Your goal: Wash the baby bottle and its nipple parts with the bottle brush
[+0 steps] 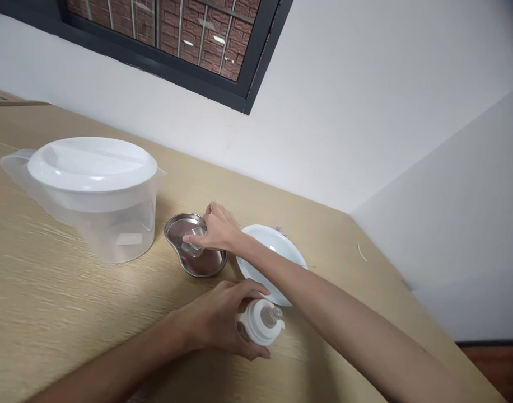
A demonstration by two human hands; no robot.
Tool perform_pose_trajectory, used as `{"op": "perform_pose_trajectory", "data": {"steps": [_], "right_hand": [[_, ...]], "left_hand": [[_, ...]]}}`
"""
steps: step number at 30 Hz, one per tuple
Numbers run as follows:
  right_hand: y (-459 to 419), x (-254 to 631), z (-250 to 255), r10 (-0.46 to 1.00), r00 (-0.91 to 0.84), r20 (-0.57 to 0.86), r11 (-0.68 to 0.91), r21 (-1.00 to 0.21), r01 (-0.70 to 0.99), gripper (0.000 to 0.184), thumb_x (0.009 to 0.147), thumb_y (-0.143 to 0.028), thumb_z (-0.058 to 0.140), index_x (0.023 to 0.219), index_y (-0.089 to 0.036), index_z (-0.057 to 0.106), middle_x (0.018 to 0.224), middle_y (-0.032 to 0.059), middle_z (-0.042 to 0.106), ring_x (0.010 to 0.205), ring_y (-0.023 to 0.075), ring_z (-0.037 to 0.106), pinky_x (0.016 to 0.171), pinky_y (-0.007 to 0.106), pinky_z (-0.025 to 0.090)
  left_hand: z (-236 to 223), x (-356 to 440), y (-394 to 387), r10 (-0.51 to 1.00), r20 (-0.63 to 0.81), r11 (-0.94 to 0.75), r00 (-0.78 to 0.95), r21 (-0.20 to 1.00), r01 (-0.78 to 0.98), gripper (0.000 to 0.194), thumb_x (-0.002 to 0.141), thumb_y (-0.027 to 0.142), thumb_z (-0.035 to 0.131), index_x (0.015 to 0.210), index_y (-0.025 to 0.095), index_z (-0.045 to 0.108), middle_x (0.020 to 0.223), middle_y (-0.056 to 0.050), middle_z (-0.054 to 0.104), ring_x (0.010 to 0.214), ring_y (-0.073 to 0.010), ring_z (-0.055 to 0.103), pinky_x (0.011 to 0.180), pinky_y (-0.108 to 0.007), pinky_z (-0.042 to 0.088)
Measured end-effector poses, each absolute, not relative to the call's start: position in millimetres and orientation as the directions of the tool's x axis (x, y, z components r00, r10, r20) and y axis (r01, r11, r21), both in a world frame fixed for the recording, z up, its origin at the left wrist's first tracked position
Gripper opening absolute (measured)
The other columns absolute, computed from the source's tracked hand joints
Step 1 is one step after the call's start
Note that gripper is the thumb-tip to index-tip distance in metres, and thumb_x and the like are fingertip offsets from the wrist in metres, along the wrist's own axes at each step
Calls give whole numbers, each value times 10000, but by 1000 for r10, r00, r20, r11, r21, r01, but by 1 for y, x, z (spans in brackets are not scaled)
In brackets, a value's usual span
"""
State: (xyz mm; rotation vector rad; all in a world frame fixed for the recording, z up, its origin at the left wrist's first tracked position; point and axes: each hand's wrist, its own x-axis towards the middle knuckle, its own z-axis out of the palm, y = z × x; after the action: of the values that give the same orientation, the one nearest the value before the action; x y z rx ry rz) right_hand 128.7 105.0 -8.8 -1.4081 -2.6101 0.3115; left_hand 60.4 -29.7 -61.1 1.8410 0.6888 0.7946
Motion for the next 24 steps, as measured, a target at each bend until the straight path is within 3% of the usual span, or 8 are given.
{"op": "perform_pose_trajectory", "data": {"steps": [5, 10, 11, 13, 15, 19, 21, 24], "right_hand": [[105, 134, 2, 851, -522, 58, 482, -480, 733, 390, 764, -498, 810, 847, -144, 671, 1231, 145, 577, 1150, 281, 584, 1010, 435, 478], [76, 184, 52, 861, -505, 54, 376, -737, 562, 498, 839, -502, 748, 1176, -196, 547, 1193, 77, 693, 1049, 173, 682, 907, 341, 557], [65, 199, 63, 848, -530, 19, 295, -847, 443, 513, 825, -435, 781, 1197, -204, 513, 1179, 79, 709, 1031, 172, 697, 887, 341, 566], [37, 227, 83, 830, -557, -19, 222, -906, 361, 523, 790, -389, 828, 1185, -228, 526, 1158, 55, 715, 991, 171, 706, 831, 322, 574], [5, 251, 100, 821, -567, -64, 279, -821, 497, 482, 807, -358, 818, 1218, -255, 589, 1160, 28, 710, 942, 164, 700, 799, 312, 564], [-50, 272, 114, 844, -533, -66, 458, -428, 779, 525, 812, -425, 818, 1306, -337, 665, 1207, 19, 698, 1012, 212, 659, 873, 356, 524], [-65, 271, 111, 861, -502, -81, 449, -345, 825, 572, 822, -409, 809, 1359, -351, 620, 1243, 24, 690, 1076, 241, 649, 892, 371, 511], [-70, 262, 100, 852, -496, -168, 429, -318, 845, 426, 866, -334, 760, 1268, -305, 623, 1221, 36, 678, 1088, 237, 639, 844, 343, 498]], "left_hand": [[-59, 59, -29, 743, 227, -374, 629, 921, 110, 759, 609, 438, 912, 1274, 216, 619, 1058, -63, 757, 910, -234, 691, 814, -328, 562], [-61, 60, -28, 743, 215, -353, 634, 931, 98, 808, 591, 388, 944, 1302, 238, 590, 1133, -58, 741, 993, -234, 694, 889, -352, 565], [-61, 60, -28, 749, 214, -339, 627, 937, 86, 806, 587, 384, 950, 1293, 234, 591, 1133, -59, 733, 982, -228, 695, 887, -353, 569], [-61, 61, -28, 762, 201, -303, 616, 951, 63, 782, 575, 372, 961, 1252, 219, 601, 1125, -62, 717, 958, -220, 695, 868, -354, 579], [-60, 62, -27, 758, 181, -269, 627, 962, 47, 721, 579, 355, 961, 1191, 207, 610, 1094, -58, 707, 941, -221, 698, 853, -360, 585], [-57, 62, -25, 737, 204, -260, 645, 965, -9, 683, 595, 312, 954, 1165, 204, 593, 1072, -51, 721, 968, -233, 714, 880, -375, 586], [-57, 62, -25, 731, 227, -275, 644, 961, -26, 717, 583, 297, 960, 1185, 203, 582, 1105, -61, 729, 991, -240, 721, 886, -375, 588], [-57, 62, -25, 723, 252, -307, 643, 951, -28, 767, 585, 300, 956, 1232, 202, 556, 1114, -63, 732, 999, -249, 728, 879, -373, 593]]}}
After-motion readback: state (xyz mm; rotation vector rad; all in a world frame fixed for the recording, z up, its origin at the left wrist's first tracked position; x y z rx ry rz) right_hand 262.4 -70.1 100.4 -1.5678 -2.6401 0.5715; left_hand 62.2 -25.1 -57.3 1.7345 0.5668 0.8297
